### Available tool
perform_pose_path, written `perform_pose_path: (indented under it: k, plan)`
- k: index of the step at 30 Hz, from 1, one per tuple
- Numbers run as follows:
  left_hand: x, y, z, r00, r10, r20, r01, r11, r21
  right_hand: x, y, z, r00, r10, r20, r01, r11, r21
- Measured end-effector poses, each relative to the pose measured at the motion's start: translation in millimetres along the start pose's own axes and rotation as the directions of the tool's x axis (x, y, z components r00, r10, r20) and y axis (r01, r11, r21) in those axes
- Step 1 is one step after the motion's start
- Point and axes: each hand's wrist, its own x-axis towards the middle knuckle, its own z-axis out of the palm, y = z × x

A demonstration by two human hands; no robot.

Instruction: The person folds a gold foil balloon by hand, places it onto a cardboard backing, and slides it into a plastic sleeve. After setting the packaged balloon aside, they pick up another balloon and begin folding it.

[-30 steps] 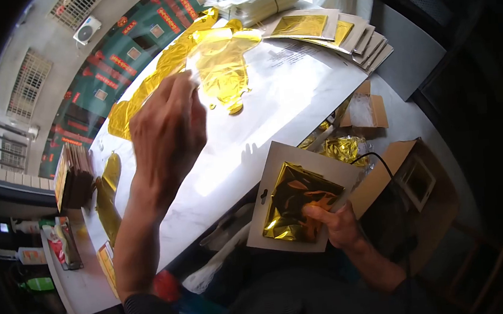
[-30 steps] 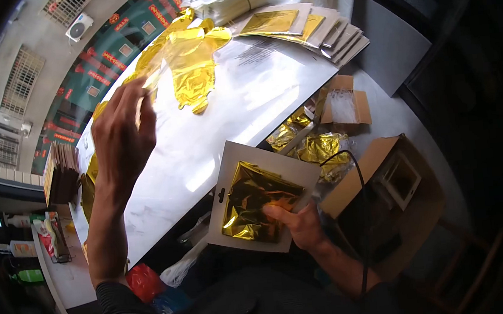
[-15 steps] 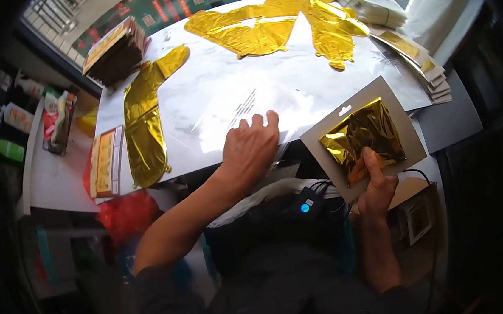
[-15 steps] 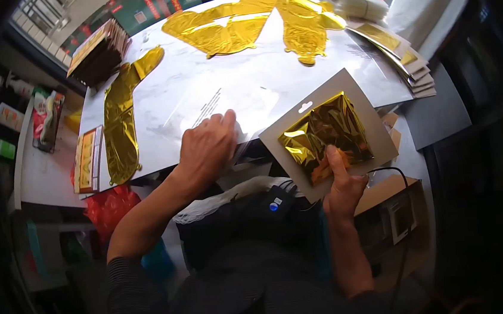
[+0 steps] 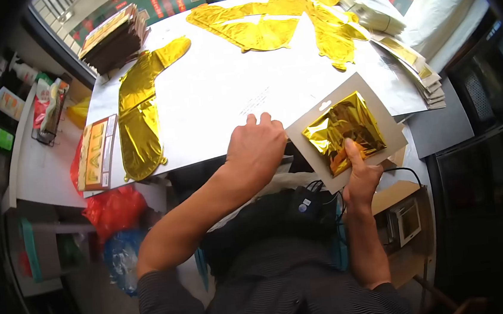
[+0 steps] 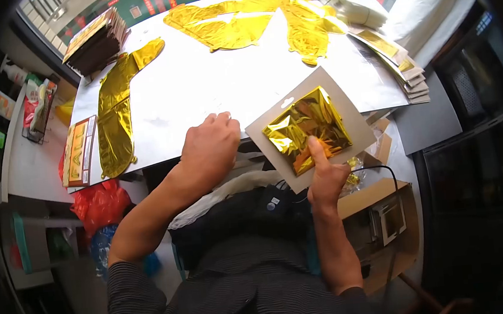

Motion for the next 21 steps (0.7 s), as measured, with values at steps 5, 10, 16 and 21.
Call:
perform_pose_path:
  k: [5,10,16,21]
  plan:
    - [-2,-13,3,0.997,0.043,-0.065,-0.049,0.994,-0.098,-4,-8,2,0.998,0.048,0.027,-0.049,0.998,0.032]
    - [1,-8,-1,0.999,0.007,-0.031,-0.010,0.993,-0.118,-2,-6,-1,0.998,0.057,0.006,-0.058,0.998,0.039]
    - [8,2,3,0.999,-0.013,-0.032,0.012,0.999,-0.042,5,3,-6,1.000,0.005,0.020,-0.007,0.995,0.103]
    - [17,4,-4,0.988,-0.129,0.081,0.134,0.990,-0.052,10,12,-8,0.999,-0.033,0.037,0.028,0.991,0.131]
